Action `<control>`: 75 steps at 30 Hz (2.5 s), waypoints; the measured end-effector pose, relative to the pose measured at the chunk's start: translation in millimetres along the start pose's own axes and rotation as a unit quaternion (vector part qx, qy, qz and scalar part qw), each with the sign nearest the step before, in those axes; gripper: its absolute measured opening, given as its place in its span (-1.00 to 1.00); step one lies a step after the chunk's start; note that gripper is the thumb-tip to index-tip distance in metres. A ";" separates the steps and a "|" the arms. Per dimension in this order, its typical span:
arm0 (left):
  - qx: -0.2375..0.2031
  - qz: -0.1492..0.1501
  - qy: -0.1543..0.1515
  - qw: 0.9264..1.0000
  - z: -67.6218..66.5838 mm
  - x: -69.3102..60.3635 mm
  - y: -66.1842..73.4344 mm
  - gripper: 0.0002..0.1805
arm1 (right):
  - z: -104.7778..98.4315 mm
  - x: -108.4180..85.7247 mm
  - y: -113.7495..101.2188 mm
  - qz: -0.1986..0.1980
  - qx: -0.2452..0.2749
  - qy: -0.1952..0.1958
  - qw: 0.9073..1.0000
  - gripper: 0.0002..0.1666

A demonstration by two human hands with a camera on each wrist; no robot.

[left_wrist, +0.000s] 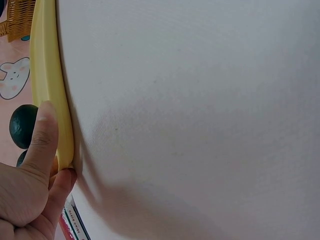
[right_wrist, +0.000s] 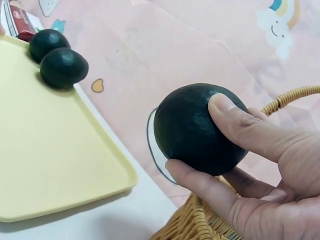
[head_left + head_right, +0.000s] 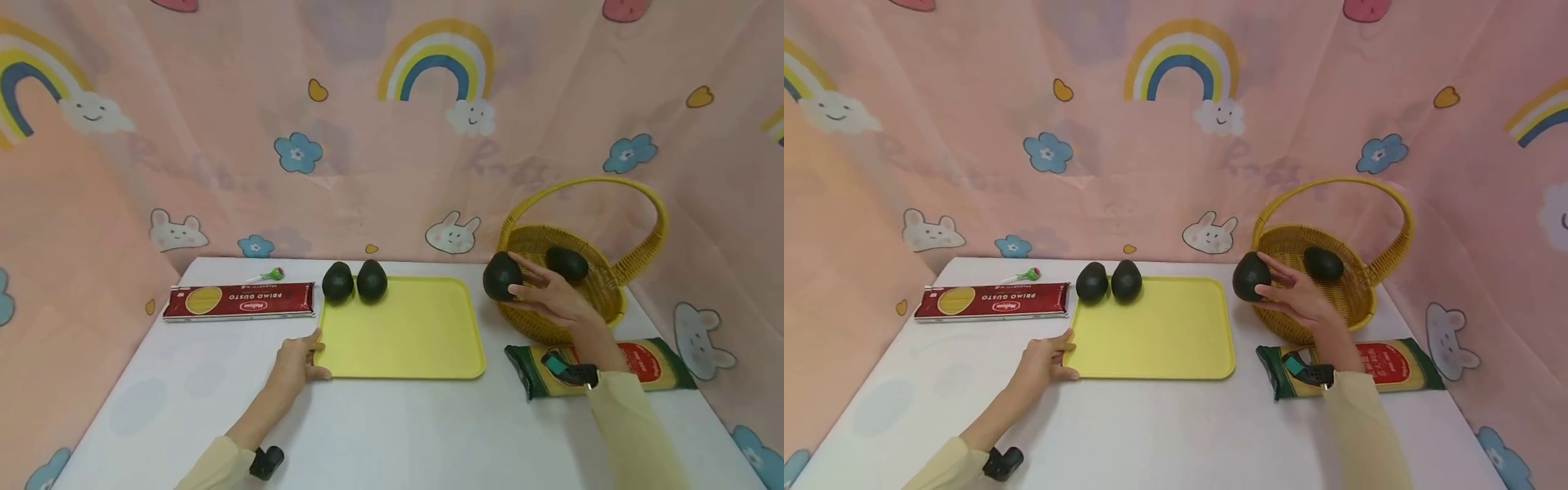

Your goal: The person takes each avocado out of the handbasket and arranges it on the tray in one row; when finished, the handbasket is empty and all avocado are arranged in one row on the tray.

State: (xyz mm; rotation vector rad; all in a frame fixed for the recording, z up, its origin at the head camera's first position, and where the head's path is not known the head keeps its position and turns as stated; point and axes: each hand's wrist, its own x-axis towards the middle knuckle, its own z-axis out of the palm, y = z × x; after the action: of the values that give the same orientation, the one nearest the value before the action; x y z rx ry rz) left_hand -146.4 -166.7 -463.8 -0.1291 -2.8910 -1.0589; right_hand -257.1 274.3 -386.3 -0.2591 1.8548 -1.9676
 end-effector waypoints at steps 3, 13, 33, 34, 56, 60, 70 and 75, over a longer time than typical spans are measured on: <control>0.000 0.005 0.002 1.000 -1.1 -0.5 -0.4 -0.23 | 4.8 3.0 2.3 0.001 0.002 -0.001 1.000 -0.14; 0.002 0.008 -0.001 1.000 -4.8 3.5 0.5 -0.28 | 20.8 14.9 1.5 -0.005 -0.030 -0.009 0.999 -0.15; -0.018 0.003 -0.010 1.000 -0.3 -4.1 -1.6 -0.32 | 49.2 53.5 54.1 -0.027 -0.019 -0.031 0.999 -0.14; -0.015 0.003 -0.010 1.000 0.0 -4.1 -1.6 -0.32 | 49.7 55.6 55.9 -0.026 -0.022 -0.031 0.999 -0.14; -0.007 -0.003 -0.009 1.000 0.7 -4.7 -0.9 -0.32 | 60.3 90.3 76.2 -0.007 0.003 -0.022 1.000 -0.16; -0.012 -0.008 -0.010 1.000 1.8 -4.4 -1.0 -0.33 | 62.8 95.0 76.5 -0.006 0.016 -0.024 1.000 -0.16; -0.026 -0.003 -0.005 1.000 3.4 -2.2 -0.6 -0.33 | 71.2 110.2 76.0 0.003 0.002 -0.022 1.000 -0.17; -0.026 0.000 -0.003 1.000 3.3 -1.3 -0.9 -0.26 | 77.4 115.3 78.3 -0.025 -0.011 -0.047 0.999 -0.16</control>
State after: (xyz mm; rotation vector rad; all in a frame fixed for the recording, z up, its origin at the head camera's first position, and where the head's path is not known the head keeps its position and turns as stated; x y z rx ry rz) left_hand -145.3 -165.4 -467.1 -0.1346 -2.8699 -1.1378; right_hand -314.4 153.8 -473.5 -0.4012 1.8267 -1.9335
